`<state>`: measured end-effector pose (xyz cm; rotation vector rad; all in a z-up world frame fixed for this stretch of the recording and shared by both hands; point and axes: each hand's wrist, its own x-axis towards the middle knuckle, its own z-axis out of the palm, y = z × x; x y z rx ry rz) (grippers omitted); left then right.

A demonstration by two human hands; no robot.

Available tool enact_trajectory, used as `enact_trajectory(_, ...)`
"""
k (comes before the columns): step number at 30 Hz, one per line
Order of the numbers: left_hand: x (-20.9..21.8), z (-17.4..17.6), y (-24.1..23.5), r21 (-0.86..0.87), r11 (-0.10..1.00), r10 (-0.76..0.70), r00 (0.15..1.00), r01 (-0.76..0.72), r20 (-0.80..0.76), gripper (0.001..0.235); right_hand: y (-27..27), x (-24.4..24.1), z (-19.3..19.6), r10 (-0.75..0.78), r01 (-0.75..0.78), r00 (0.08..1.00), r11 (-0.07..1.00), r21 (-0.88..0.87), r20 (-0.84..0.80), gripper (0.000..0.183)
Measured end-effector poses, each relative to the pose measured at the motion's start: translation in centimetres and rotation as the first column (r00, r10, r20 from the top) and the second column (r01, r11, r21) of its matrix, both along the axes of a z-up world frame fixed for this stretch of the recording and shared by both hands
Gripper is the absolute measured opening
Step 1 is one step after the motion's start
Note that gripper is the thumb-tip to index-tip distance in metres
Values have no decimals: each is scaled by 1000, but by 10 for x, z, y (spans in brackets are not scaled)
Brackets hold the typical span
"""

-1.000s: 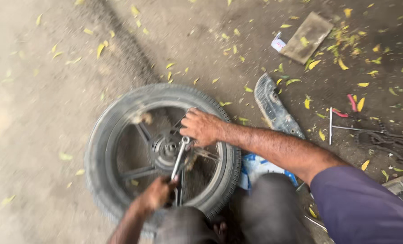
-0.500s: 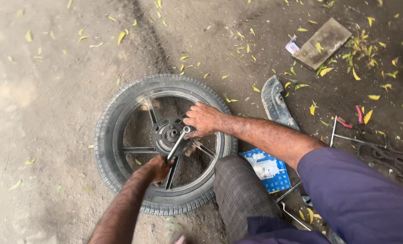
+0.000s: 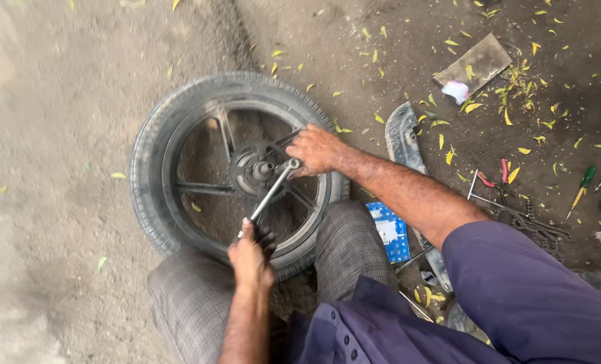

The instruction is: The person removes a sprocket from a motorcycle wheel using a T-handle wrench and a hammer. They then reattach the sprocket and secure it with a nut.

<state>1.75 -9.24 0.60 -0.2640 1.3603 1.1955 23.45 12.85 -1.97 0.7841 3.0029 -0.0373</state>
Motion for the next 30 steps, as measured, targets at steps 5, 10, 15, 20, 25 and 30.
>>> enact_trajectory(5, 9, 6, 6, 147, 981, 153, 970, -127, -188, 30, -8, -7, -1, -123, 132, 987, 987, -87, 102, 70)
enact_trajectory(10, -56, -18, 134, 158, 888, -48, 428, 431, -902, 49, -71, -30, -2, -732, 711, 680, 643, -285, 43, 67)
enact_trajectory(15, -49, -23, 171, 36, 852, -187, 368, 522, -911, 39, -58, -30, 33, -670, 635, 726, 569, -523, 153, 65)
enact_trajectory(20, -5, -45, 180, 107, 907, -296, 795, 408, -530, 71, -17, -15, 26, -427, 337, 898, 519, -785, 103, 78)
enact_trajectory(25, -2, -88, 185, 111, 839, -217, 513, 533, -830, 72, -29, -12, -7, -533, 228, 833, 575, -786, -149, 56)
enact_trajectory(30, 37, -125, 276, 116, 510, -483, 395, 852, -781, 55, -107, -70, -44, -941, 82, -108, 314, -946, -322, 56)
